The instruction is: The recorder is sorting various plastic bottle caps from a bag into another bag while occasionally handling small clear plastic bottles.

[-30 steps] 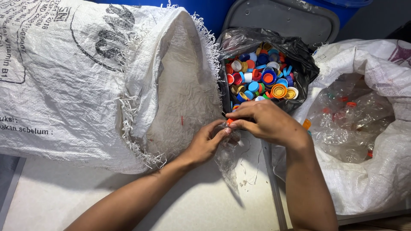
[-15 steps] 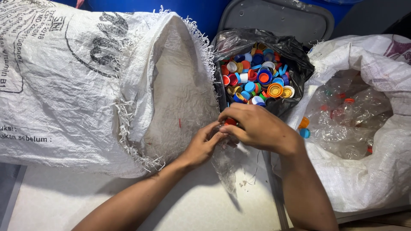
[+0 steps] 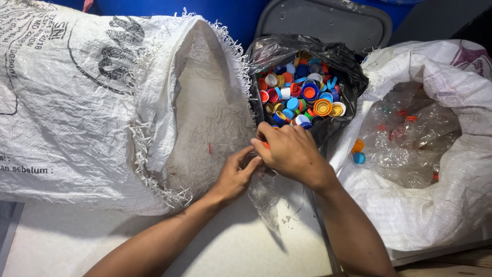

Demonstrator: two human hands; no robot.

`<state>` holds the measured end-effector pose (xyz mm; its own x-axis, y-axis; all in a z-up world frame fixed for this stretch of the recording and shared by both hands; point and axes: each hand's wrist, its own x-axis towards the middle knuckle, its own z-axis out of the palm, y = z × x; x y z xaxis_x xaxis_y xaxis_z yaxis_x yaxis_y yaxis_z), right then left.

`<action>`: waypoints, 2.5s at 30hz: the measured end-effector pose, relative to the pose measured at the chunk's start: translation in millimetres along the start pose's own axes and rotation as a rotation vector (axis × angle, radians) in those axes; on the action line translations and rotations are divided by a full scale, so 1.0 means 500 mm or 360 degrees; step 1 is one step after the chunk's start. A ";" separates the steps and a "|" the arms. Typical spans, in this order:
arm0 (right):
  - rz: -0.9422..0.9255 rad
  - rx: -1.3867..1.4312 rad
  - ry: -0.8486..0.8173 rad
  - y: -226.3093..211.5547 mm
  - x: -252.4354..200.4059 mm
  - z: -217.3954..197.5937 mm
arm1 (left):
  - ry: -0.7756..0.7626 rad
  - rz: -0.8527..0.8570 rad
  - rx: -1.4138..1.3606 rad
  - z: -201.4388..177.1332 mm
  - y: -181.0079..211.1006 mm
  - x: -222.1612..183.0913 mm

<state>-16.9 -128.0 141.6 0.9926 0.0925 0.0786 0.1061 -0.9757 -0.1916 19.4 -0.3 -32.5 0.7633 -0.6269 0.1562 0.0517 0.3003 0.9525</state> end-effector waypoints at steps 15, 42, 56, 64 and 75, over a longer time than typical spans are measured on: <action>0.0664 -0.0039 0.1171 0.109 -0.188 -0.246 | -0.0132 -0.0064 -0.0253 0.007 0.086 0.005; -0.0997 -0.0004 -0.0397 -0.010 0.326 0.369 | 0.0014 0.0749 0.0969 -0.003 -0.193 0.030; -0.1066 0.0037 -0.0016 -0.107 0.363 0.358 | 0.0016 -0.0114 0.0239 0.024 -0.014 0.030; -0.1002 -0.0011 0.0226 -0.063 0.331 0.297 | -0.0199 -0.0058 -0.0542 0.020 -0.188 0.082; -0.0129 0.0725 -0.0201 -0.091 0.190 0.026 | 0.0069 -0.0049 -0.0129 0.020 0.017 0.018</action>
